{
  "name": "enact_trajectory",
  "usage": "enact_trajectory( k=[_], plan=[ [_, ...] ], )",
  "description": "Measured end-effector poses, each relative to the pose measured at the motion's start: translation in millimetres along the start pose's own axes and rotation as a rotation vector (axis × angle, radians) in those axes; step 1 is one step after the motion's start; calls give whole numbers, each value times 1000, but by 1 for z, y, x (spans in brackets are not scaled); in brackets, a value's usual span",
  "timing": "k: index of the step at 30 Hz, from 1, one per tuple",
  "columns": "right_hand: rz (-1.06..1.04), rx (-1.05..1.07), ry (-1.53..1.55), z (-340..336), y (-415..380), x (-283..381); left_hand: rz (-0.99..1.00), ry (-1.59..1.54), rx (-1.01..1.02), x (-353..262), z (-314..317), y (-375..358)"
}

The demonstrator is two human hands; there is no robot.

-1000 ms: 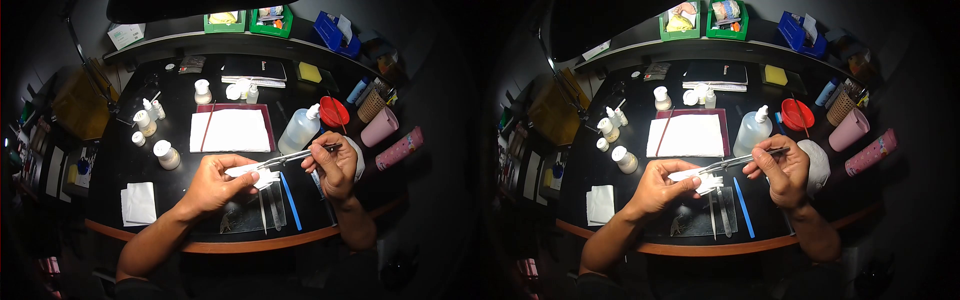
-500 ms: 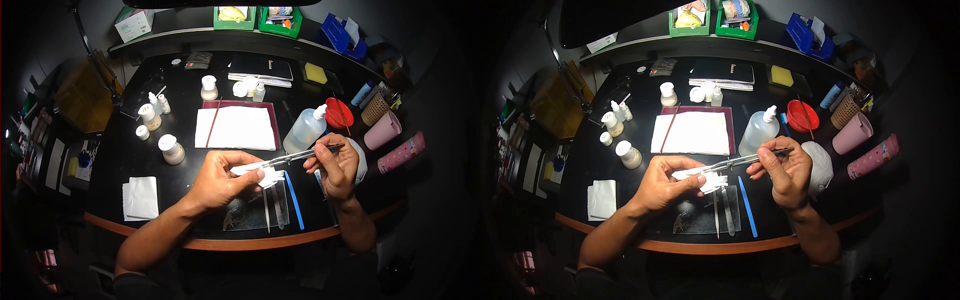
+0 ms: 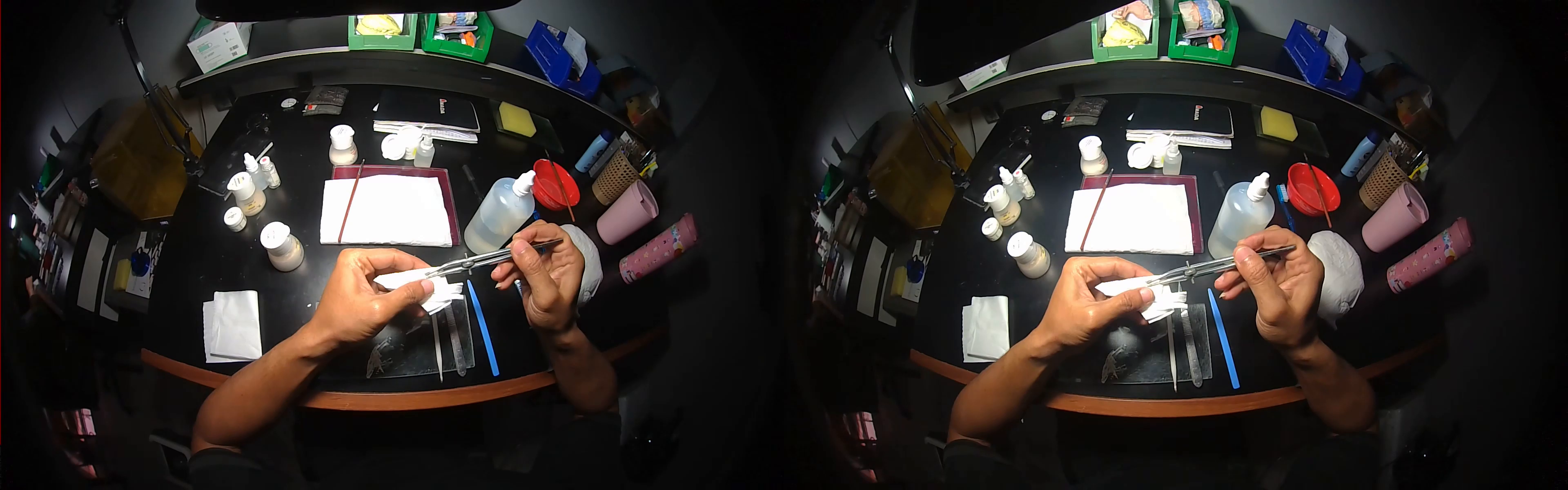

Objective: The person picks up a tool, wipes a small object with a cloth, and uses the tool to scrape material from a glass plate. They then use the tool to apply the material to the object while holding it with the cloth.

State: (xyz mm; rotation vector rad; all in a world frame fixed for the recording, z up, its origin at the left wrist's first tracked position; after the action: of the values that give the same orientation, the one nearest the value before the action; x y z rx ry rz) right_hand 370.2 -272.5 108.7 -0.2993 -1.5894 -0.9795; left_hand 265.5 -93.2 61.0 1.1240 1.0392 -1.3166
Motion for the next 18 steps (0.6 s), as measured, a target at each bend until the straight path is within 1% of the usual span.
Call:
enact_trajectory(
  k=[5,10,13,16,18],
  plan=[
    [-50,59,-70,12,-4,6,17,92,-78,4,-8,2],
    [-117,114,-199,20,-6,23,89,198,-104,-5,-16,2],
    [-22,180,-221,17,-3,18,110,325,-124,-13,-18,-1],
    [272,314,-239,21,-5,-8,141,438,-134,-14,-20,-1],
    [405,377,-205,33,-9,-21,137,449,-120,-13,-18,-1]
  ],
)
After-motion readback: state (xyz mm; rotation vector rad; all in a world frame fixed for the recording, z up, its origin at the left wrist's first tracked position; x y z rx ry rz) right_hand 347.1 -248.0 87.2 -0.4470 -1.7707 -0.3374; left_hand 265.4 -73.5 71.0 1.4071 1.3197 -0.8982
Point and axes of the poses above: each hand's wrist, its own y-axis towards the middle knuckle, its own z-axis out of the palm, x = y × z, the point moved 10 cm from there along y, towards the middle knuckle, and after that the axes turned 10 degrees about x, right-handed, at the moved point
